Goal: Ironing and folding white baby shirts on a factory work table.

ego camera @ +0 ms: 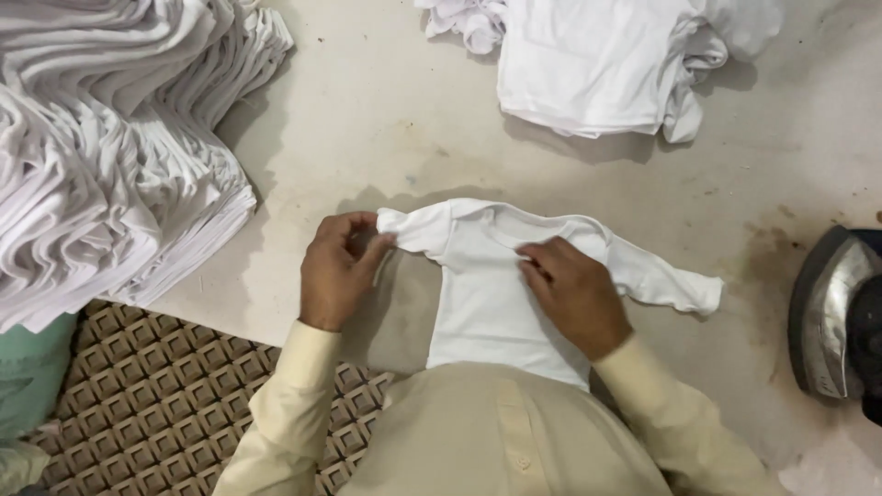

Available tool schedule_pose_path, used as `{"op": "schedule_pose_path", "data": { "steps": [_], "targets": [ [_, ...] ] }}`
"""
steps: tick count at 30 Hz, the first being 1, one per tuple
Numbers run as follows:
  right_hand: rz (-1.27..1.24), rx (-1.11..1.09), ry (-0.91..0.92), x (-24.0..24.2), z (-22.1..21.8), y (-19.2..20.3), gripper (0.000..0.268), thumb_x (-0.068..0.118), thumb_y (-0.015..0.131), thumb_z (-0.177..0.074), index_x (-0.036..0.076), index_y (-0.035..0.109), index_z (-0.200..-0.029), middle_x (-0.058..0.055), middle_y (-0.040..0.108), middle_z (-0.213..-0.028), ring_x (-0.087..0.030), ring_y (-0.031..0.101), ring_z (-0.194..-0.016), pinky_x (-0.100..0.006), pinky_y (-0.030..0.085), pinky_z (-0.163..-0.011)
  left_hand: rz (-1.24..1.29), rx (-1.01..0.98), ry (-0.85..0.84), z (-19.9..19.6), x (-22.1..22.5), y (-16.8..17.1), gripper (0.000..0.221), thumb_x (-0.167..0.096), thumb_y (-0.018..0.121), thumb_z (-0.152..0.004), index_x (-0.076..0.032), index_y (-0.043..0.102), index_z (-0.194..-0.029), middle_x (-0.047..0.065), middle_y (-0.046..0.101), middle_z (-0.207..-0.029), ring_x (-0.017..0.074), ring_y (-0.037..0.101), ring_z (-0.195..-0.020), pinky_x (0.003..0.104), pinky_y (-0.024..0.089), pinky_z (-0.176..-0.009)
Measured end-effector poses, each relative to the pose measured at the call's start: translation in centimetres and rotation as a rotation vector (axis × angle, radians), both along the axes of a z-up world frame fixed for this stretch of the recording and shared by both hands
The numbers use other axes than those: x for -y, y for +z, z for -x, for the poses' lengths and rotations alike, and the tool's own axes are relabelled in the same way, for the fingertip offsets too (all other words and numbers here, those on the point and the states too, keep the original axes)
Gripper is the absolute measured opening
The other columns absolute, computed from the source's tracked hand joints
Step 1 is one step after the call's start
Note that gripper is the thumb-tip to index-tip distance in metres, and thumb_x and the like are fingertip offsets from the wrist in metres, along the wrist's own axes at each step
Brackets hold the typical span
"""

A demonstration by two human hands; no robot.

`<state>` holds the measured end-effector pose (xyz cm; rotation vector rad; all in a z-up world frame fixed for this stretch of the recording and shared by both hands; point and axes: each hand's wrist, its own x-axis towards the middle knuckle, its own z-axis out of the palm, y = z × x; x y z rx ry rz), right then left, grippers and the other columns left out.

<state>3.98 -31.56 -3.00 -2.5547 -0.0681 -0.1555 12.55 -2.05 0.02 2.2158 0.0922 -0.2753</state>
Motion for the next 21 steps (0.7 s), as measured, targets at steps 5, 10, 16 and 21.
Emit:
{"op": "schedule_pose_path", "data": {
  "steps": [5, 10, 16, 21],
  "targets": [
    [0.088, -0.235, 0.059, -3.1, -6.0, -1.9, 0.036, 0.033, 0.058, -0.106, 0.023, 0.061, -0.140, -0.006, 0.075, -0.104, -0.024, 0.076, -0.090, -0.040, 0.061, -0.080, 0.051, 0.056, 0.048, -0.9, 0.2, -2.2, 0.021, -0.022, 0.083, -0.090, -0.005, 0.074, -0.097, 0.013, 0.067, -0.093, 0.0261, 0.069, -0.080, 0.038, 0.056, -0.067],
    [-0.028, -0.300, 0.039, -3.3, -7.5, -1.3, 0.027, 0.034, 0.065, -0.103, 0.020, 0.065, -0.126, -0.010, 0.076, -0.087, -0.032, 0.076, -0.085, -0.046, 0.059, -0.076, 0.241, 0.012, 0.160, -0.3, 0.2, -3.1, 0.019, -0.021, 0.076, -0.094, -0.003, 0.071, -0.096, 0.012, 0.070, -0.088, 0.0185, 0.065, -0.076, 0.030, 0.056, -0.059],
    [-0.140, -0.337, -0.022, -2.2, -8.1, -1.4, 0.023, 0.033, 0.065, -0.105, 0.011, 0.066, -0.105, -0.011, 0.071, -0.076, -0.032, 0.072, -0.072, -0.045, 0.055, -0.068, 0.106, 0.030, 0.106, -0.1, 0.8, -1.7, 0.028, -0.030, 0.063, -0.104, -0.002, 0.064, -0.106, 0.016, 0.068, -0.083, 0.0269, 0.066, -0.078, 0.043, 0.054, -0.068],
    [0.098, 0.031, -0.041, -5.8, -4.8, -0.6, 0.031, 0.042, 0.064, -0.104, 0.015, 0.060, -0.118, -0.009, 0.069, -0.089, -0.033, 0.074, -0.075, -0.048, 0.060, -0.065, 0.013, -0.060, 0.059, 0.5, 1.0, 0.3, 0.038, -0.037, 0.069, -0.099, -0.004, 0.067, -0.118, 0.013, 0.070, -0.086, 0.0288, 0.069, -0.082, 0.049, 0.055, -0.077]
  ]
}}
